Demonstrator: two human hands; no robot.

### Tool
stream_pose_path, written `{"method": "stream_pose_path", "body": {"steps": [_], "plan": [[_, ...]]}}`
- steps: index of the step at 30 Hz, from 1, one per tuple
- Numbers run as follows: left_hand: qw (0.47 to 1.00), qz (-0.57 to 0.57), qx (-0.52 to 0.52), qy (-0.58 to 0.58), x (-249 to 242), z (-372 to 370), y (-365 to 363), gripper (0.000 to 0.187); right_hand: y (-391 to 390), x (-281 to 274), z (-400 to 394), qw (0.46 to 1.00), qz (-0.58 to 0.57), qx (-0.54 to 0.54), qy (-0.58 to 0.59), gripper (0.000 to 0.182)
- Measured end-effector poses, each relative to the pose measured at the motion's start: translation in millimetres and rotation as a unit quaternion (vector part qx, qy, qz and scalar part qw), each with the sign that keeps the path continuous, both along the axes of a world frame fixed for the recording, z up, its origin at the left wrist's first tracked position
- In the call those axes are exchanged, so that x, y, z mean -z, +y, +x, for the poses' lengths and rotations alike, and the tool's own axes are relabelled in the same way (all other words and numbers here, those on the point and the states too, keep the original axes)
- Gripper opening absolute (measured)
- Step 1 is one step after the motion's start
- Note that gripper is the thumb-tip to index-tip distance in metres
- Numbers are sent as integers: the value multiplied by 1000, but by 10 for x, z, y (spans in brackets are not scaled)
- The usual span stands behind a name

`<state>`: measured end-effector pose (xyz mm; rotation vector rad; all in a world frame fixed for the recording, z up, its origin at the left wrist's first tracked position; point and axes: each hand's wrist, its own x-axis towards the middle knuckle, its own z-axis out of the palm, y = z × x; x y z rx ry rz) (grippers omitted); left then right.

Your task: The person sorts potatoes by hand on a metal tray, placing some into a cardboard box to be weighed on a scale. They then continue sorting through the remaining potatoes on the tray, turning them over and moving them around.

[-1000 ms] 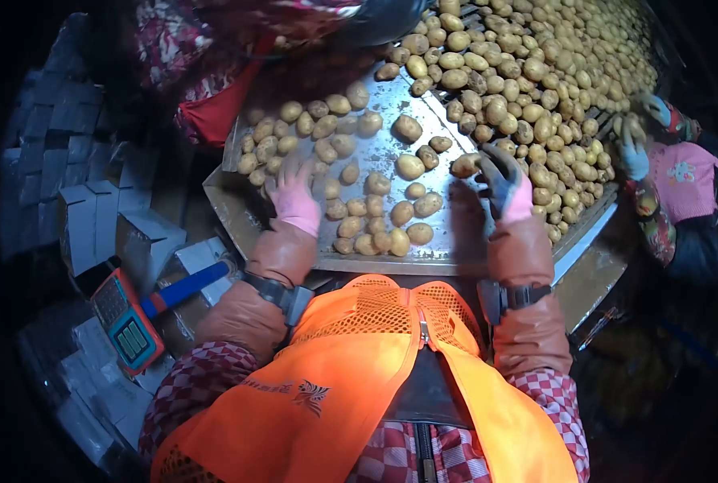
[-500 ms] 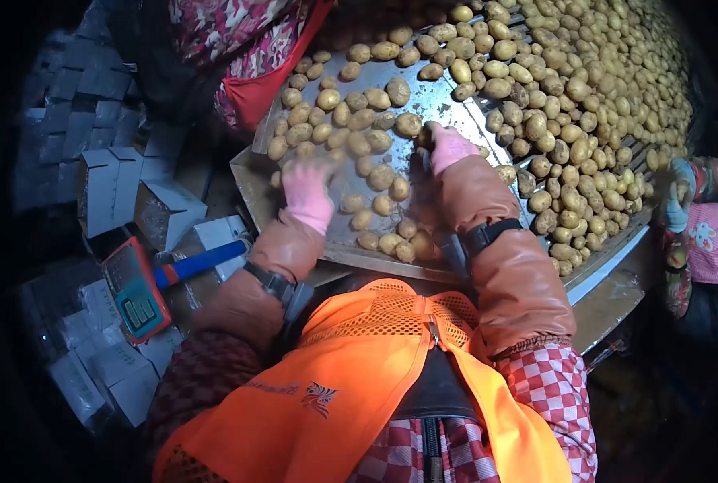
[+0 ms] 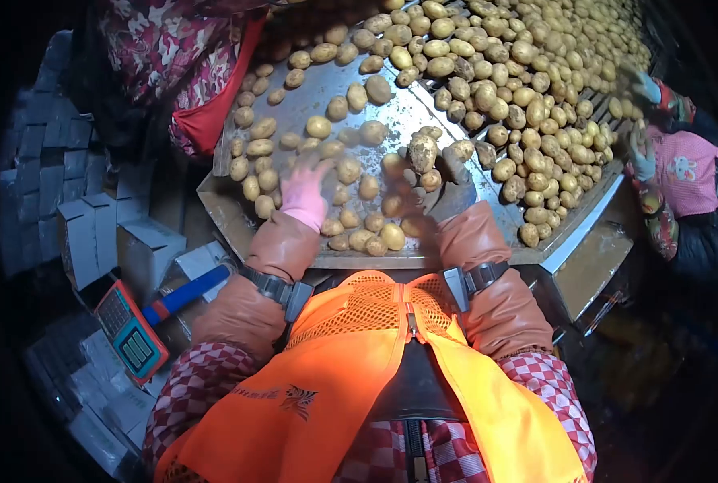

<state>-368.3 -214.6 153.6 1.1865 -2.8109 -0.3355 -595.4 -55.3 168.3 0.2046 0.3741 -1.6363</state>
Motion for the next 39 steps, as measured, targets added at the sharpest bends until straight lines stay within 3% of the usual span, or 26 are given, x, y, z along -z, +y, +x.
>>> {"method": "stream_pose_path", "body": {"steps": [2, 3, 5, 7, 8, 12, 14, 15, 18, 20, 21, 23, 25, 26, 27, 28, 29, 30, 31, 32, 34, 39], "plan": [[994, 76, -76, 25, -257, -50, -39, 50, 22, -51, 70, 998, 59, -14, 16, 46], [991, 2, -19, 132, -386, -154, -22, 38, 23, 26, 39, 996, 68, -24, 45, 47], [960, 59, 101, 254, -688, -469, 98, 44, 36, 103, 90, 990, 60, -14, 127, 47], [943, 84, 131, 294, -729, -740, 325, 53, 24, 168, 188, 984, 8, 7, 179, 47], [960, 142, 86, 225, -820, -891, 435, 54, 27, 233, 210, 984, -23, 10, 175, 47], [941, 246, 61, 224, -92, -1065, 551, 49, 114, 944, 115, 991, -119, -19, 53, 43], [922, 306, 37, 236, -69, -1117, 550, 46, 194, 215, 271, 974, 147, 17, 172, 41], [906, 343, 19, 246, -148, -1128, 578, 43, 177, 269, 248, 969, 171, 1, 178, 39], [815, 452, -30, 361, 29, -1274, 648, 35, 54, -118, 253, 949, 238, 7, 206, 40], [683, 534, -97, 489, 122, -1357, 673, 30, 86, -211, 272, 959, 173, 5, 223, 41], [653, 593, -96, 462, 207, -1373, 598, 21, 124, -122, 240, 967, 141, 6, 212, 40], [544, 706, -221, 396, -19, -1461, 399, 19, 134, -149, 209, 973, 138, -11, 185, 39], [654, 640, -152, 375, 240, -1477, 63, 29, 156, -206, 139, 952, 70, -65, 291, 43], [703, 598, -121, 364, 147, -1480, -80, 36, 146, -272, 108, 935, 35, -87, 343, 46], [833, 439, -65, 331, 63, -1409, -174, 45, 133, -347, 111, 938, 31, -86, 334, 67], [929, 244, -46, 276, -267, -1332, -241, 54, 134, -350, 143, 941, 53, -73, 325, 67], [974, -53, 26, 220, -354, -1308, -523, 60, 135, -354, 166, 944, 75, -61, 317, 68], [992, -49, -17, 118, -691, -1180, -522, 63, 143, -360, 154, 945, 95, -48, 310, 69], [993, -49, 4, 104, -444, -1019, -700, 57, 210, -283, 71, 953, 83, -86, 278, 69], [999, 17, 28, 9, -333, -855, -619, 40, 254, -266, 77, 969, 68, -60, 230, 66], [995, 2, 71, -68, -182, -761, -489, 36, 207, -236, 118, 990, 26, -14, 134, 62], [992, 71, 35, -101, -90, -909, -591, 32, 264, -122, 103, 977, 14, -36, 207, 66]]}}
